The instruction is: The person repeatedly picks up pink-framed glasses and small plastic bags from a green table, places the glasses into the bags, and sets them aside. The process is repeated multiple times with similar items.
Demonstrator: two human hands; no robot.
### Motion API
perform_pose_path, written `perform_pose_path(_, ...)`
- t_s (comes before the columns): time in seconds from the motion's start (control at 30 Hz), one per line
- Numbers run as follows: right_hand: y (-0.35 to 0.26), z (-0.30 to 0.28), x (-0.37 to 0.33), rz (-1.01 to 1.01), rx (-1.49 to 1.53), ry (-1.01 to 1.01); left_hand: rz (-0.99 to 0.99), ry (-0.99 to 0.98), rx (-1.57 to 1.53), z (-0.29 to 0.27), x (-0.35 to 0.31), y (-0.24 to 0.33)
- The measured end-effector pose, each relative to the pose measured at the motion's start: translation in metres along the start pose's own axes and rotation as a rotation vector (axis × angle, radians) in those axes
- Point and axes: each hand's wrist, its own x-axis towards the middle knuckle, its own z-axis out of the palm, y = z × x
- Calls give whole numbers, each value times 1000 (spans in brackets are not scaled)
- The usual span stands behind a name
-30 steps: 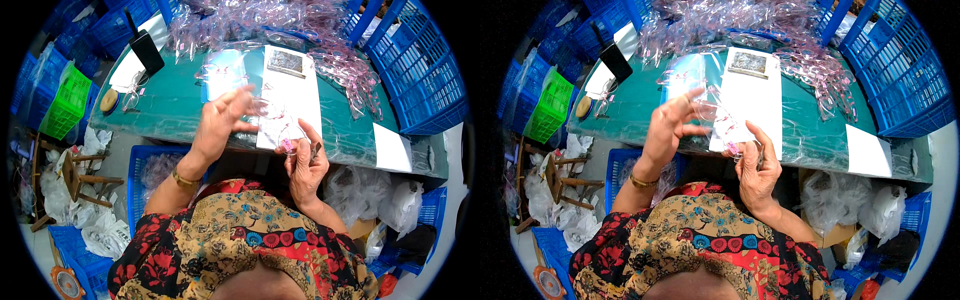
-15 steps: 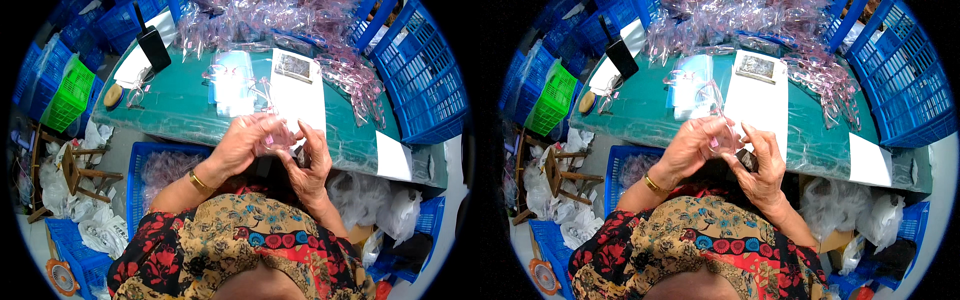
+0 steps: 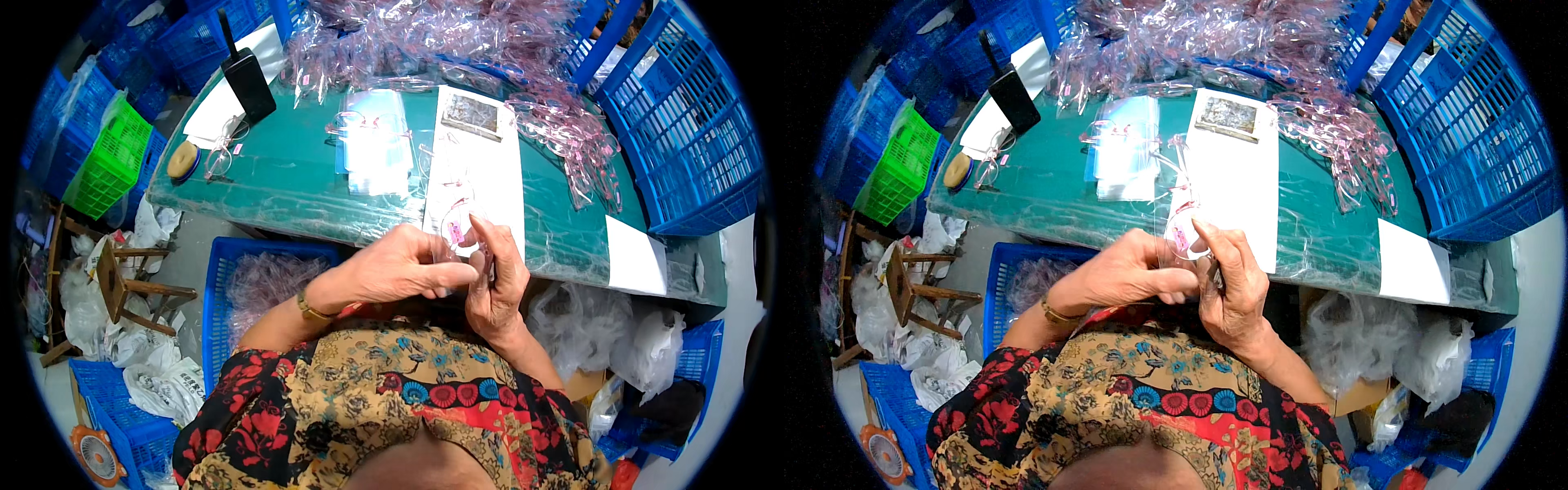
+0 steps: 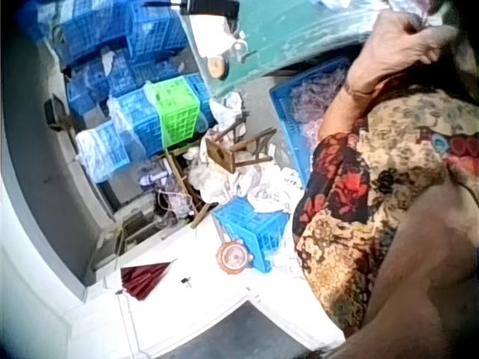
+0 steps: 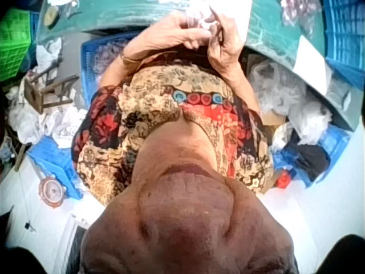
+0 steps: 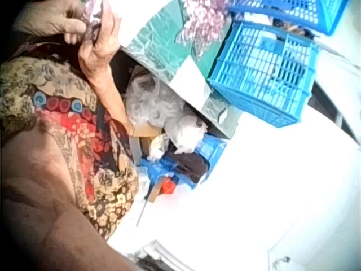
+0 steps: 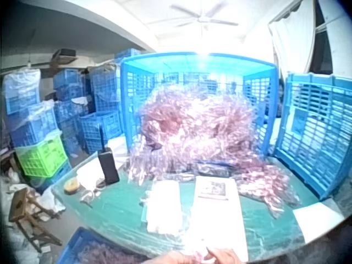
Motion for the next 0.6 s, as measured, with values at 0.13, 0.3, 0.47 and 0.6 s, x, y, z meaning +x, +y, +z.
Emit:
perform_pose_path(0.13, -11, 8, -8, 118, 152, 3, 492, 489, -157, -17, 1, 7)
perform_pose_path(0.3, -21, 19, -5, 70, 206, -112, 606, 402, -526, -29, 13, 3)
perform_pose_path(0.47, -20, 28, -12, 88, 238, -174, 608, 339, -789, -28, 13, -5)
perform_pose_path(0.6, -20, 39, -13, 109, 294, -256, 450, 343, -906, -32, -4, -7)
